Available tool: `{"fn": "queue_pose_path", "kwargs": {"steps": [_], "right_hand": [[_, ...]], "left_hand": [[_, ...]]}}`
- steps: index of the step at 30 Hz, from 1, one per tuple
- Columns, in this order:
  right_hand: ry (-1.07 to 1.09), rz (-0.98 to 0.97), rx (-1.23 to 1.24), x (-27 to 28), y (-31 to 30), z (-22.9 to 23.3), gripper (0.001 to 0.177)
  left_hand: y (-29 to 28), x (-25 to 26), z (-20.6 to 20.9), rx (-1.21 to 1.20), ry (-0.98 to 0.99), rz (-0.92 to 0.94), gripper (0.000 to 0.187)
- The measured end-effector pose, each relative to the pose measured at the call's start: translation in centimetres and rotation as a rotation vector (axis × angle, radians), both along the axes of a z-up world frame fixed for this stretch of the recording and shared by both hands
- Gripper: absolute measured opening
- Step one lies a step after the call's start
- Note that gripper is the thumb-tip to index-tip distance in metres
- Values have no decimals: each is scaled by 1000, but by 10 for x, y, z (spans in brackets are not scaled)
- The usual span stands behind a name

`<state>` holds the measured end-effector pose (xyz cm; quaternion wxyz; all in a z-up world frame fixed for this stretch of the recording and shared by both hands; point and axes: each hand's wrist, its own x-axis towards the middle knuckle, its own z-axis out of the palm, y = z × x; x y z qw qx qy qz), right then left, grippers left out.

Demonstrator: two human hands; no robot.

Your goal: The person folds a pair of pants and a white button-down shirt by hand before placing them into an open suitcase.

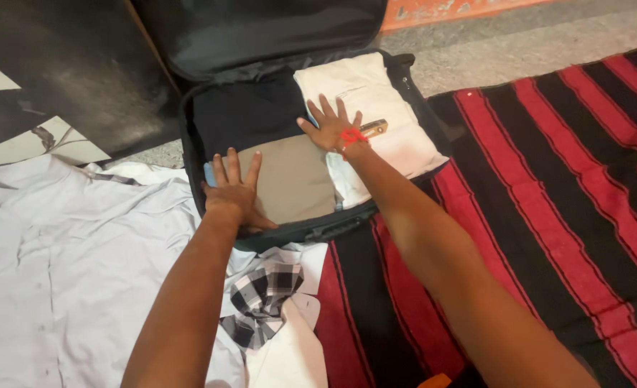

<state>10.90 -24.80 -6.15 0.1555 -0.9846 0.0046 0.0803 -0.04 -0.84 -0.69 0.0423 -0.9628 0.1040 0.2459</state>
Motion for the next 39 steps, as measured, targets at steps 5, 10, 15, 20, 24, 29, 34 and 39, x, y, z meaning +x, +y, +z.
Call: {"fn": "queue_pose_path", "kwargs": {"steps": [5,10,15,20,24,29,34,39], "right_hand": [[-439,155,65,-65,55,13,74],[-284,359,-78,-115,70,5,92],[-117,378,-40,-113,70,19,105],[33,347,26,-132,65,5,109],[-269,516,-57,-110,61,-18,115],[-105,276,-13,-133,66,-8,100],[-267,295,81,-145,57,-27,91],[-299,510,195,-121,33,-42,102]], "left_hand": [[-1,-2,3,30,0,4,163],[1,0,3,7,29,-14,161],[-2,-7,8,32,-23,11,160],[0,-12,5,-6,-68,42,158],[-11,-10,-13,34,-157,119,152],[-14,-12,-62,-96,-381,221,120],[-6,-25,-47,-188,-180,329,102],[-14,-22,-27,-213,-92,415,93]]}}
